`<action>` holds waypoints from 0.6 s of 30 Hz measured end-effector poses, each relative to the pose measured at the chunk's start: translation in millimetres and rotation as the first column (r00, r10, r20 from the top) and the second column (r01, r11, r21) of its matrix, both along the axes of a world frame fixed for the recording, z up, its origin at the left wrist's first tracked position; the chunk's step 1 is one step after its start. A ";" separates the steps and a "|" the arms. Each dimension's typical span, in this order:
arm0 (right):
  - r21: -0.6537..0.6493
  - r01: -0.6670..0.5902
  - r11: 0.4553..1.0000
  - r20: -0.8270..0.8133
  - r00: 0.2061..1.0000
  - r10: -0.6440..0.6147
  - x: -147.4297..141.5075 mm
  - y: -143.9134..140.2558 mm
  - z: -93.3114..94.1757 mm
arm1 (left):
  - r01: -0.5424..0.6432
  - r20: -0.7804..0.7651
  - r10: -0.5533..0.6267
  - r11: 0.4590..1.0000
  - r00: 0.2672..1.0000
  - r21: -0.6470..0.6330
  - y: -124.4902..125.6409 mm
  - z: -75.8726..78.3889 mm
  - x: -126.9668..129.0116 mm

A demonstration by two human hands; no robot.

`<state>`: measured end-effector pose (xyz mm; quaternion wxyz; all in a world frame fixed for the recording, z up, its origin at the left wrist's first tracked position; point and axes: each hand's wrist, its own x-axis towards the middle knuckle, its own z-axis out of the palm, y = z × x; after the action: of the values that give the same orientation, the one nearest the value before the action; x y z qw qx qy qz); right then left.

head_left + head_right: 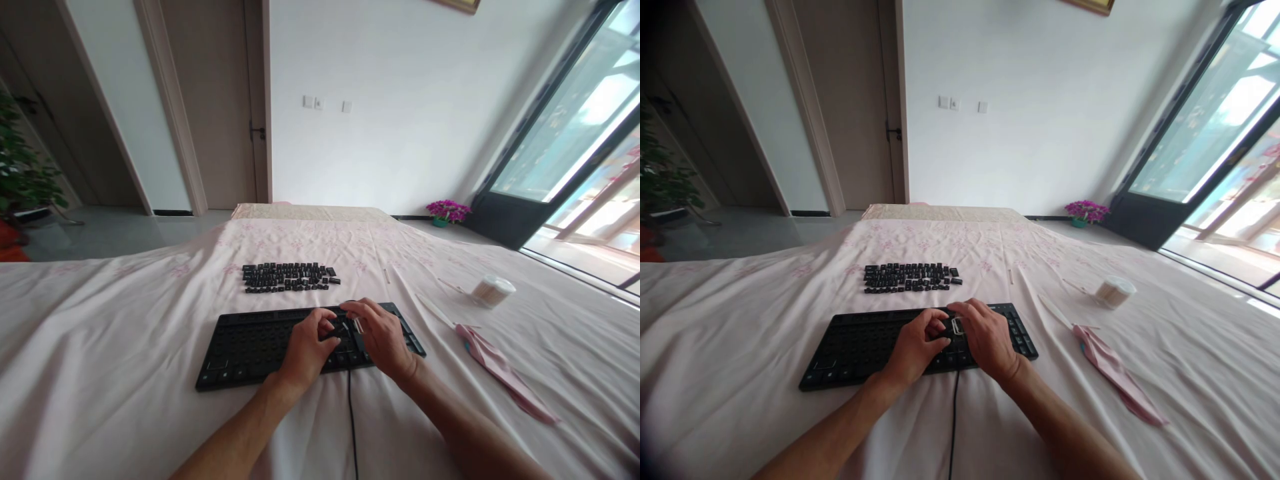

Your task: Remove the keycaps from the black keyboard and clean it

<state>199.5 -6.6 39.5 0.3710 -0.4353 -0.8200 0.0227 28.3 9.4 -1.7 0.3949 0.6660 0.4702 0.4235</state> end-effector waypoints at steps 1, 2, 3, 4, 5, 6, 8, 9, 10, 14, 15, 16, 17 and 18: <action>-0.045 0.029 0.999 0.067 0.997 -0.026 -1.0 0.8 2.0 | -0.004 0.019 0.004 1.000 1.000 0.002 0.1 0.8 -0.1; -0.087 0.054 0.995 0.124 0.991 -0.043 -2.2 1.6 3.7 | -0.008 0.041 0.007 1.000 0.999 0.003 0.0 1.7 -0.1; -0.120 0.073 0.990 0.167 0.985 -0.052 -3.4 2.2 5.0 | -0.009 0.064 0.009 1.000 0.998 0.002 -0.3 2.6 0.0; -0.147 0.086 0.985 0.197 0.979 -0.056 -4.4 2.8 6.2 | -0.008 0.084 0.008 1.000 0.996 -0.004 -0.6 3.5 0.0; -0.170 0.094 0.981 0.213 0.975 -0.056 -5.1 3.3 7.1 | -0.006 0.100 0.007 1.000 0.995 -0.012 -0.8 4.5 0.1; -0.193 0.095 0.977 0.220 0.974 -0.051 -5.5 3.6 8.0 | -0.002 0.110 0.004 1.000 0.994 -0.022 -0.8 5.7 -0.1; -0.233 0.086 0.969 0.219 0.975 -0.034 -5.3 3.8 9.4 | 0.017 0.115 -0.013 0.999 0.993 -0.035 0.3 9.0 -1.6; -0.248 0.079 0.965 0.218 0.976 -0.024 -4.6 4.0 10.1 | 0.039 0.112 -0.034 0.998 0.993 -0.042 1.6 11.1 -3.3; -0.261 0.075 0.962 0.220 0.975 -0.016 -3.6 4.6 10.6 | 0.069 0.111 -0.063 0.996 0.992 -0.051 3.5 13.5 -5.9; -0.255 0.119 0.960 0.235 0.970 -0.058 3.5 20.5 14.2 | 0.147 0.011 -0.146 0.989 0.989 -0.033 15.5 21.1 -23.3; -0.236 0.148 0.960 0.234 0.968 -0.091 5.7 30.1 15.9 | 0.135 -0.046 -0.136 0.991 0.990 -0.010 18.8 21.4 -28.0; -0.216 0.182 0.959 0.232 0.964 -0.131 7.7 42.4 17.9 | 0.119 -0.102 -0.117 0.993 0.988 0.014 21.6 20.8 -32.3; -0.193 0.232 0.954 0.231 0.955 -0.185 9.5 57.1 20.3 | 0.106 -0.152 -0.100 0.994 0.983 0.034 23.9 19.6 -35.7; -0.174 0.284 0.943 0.253 0.938 -0.236 10.7 73.7 22.6 | 0.099 -0.188 -0.089 0.994 0.978 0.048 25.6 18.0 -38.2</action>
<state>210.2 67.1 62.1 0.2266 -0.5764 -0.7850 0.0085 -9.9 35.0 16.3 0.3497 0.7351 0.4606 0.3539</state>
